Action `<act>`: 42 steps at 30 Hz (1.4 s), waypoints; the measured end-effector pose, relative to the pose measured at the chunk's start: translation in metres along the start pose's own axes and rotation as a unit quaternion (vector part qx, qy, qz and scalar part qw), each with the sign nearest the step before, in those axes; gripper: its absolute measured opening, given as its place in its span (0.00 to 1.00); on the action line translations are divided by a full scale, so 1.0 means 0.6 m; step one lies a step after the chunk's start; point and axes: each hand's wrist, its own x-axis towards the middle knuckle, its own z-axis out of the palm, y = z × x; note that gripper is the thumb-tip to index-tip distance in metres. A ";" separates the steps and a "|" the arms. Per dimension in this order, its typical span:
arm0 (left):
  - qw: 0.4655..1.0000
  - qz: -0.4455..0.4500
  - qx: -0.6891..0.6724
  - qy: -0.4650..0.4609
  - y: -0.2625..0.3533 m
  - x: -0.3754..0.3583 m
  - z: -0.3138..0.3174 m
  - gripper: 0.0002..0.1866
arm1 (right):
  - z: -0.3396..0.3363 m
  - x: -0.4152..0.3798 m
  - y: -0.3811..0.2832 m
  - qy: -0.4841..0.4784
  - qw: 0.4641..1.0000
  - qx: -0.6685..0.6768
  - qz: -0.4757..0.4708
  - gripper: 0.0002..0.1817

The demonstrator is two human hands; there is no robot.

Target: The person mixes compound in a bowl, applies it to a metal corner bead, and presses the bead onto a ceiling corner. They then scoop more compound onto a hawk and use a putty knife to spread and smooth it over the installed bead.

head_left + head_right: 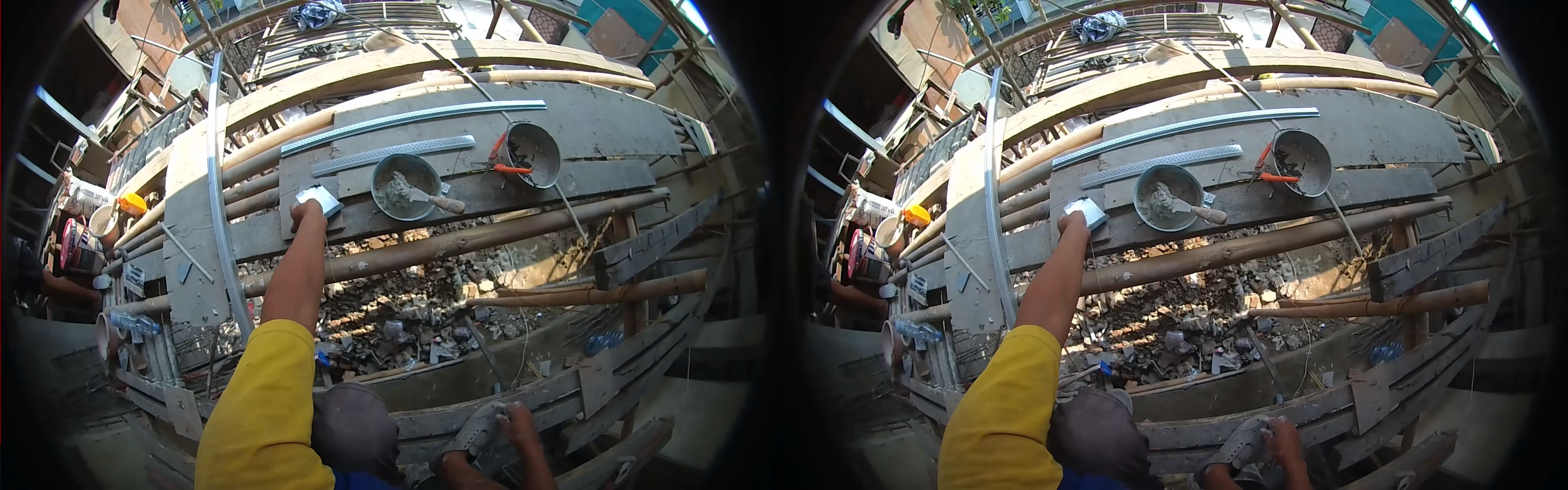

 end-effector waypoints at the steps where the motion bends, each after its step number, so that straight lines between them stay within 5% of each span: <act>1: 0.998 0.010 0.065 -0.012 -0.018 0.049 0.021 0.25 | -0.002 -0.001 -0.003 0.002 1.000 -0.002 0.002 0.12; 6: 0.966 0.079 0.242 0.034 -0.015 0.066 0.027 0.25 | 0.000 -0.007 -0.007 -0.006 1.000 -0.007 0.012 0.12; 8: 0.862 0.248 0.439 -0.049 0.022 -0.010 -0.027 0.24 | 0.004 -0.007 -0.001 -0.012 1.000 -0.009 0.018 0.12; 14: 0.829 0.237 0.506 -0.012 0.024 -0.006 -0.034 0.27 | 0.001 -0.005 -0.011 -0.018 0.999 -0.020 0.024 0.15; 18: 0.826 0.310 0.466 -0.070 0.023 0.073 -0.053 0.26 | -0.003 0.005 -0.010 -0.032 0.999 -0.038 0.022 0.14; 20: 0.911 0.300 0.187 -0.211 0.005 0.131 -0.047 0.23 | 0.004 0.012 -0.006 -0.041 0.998 -0.044 0.028 0.14; 22: 0.897 0.374 0.160 -0.173 0.051 0.051 -0.102 0.18 | 0.016 0.018 -0.002 -0.003 0.998 -0.061 0.004 0.13; 28: 0.874 0.371 0.050 -0.309 0.109 -0.144 -0.226 0.14 | -0.002 0.096 -0.104 0.020 0.990 0.080 -0.118 0.12; 31: 0.855 0.266 0.089 -0.436 0.074 -0.243 -0.247 0.14 | -0.039 0.137 -0.190 -0.075 0.980 0.155 -0.097 0.14; 34: 0.797 0.072 0.149 -0.581 0.029 -0.393 -0.270 0.17 | -0.056 0.161 -0.255 -0.076 0.873 0.454 -0.162 0.26; 36: 0.742 0.043 0.228 -0.628 -0.017 -0.461 -0.269 0.17 | -0.080 0.176 -0.280 -0.061 0.795 0.569 -0.202 0.39; 42: 0.697 -0.009 0.227 -0.680 -0.107 -0.626 -0.254 0.19 | -0.156 0.201 -0.279 0.144 0.622 0.762 -0.108 0.32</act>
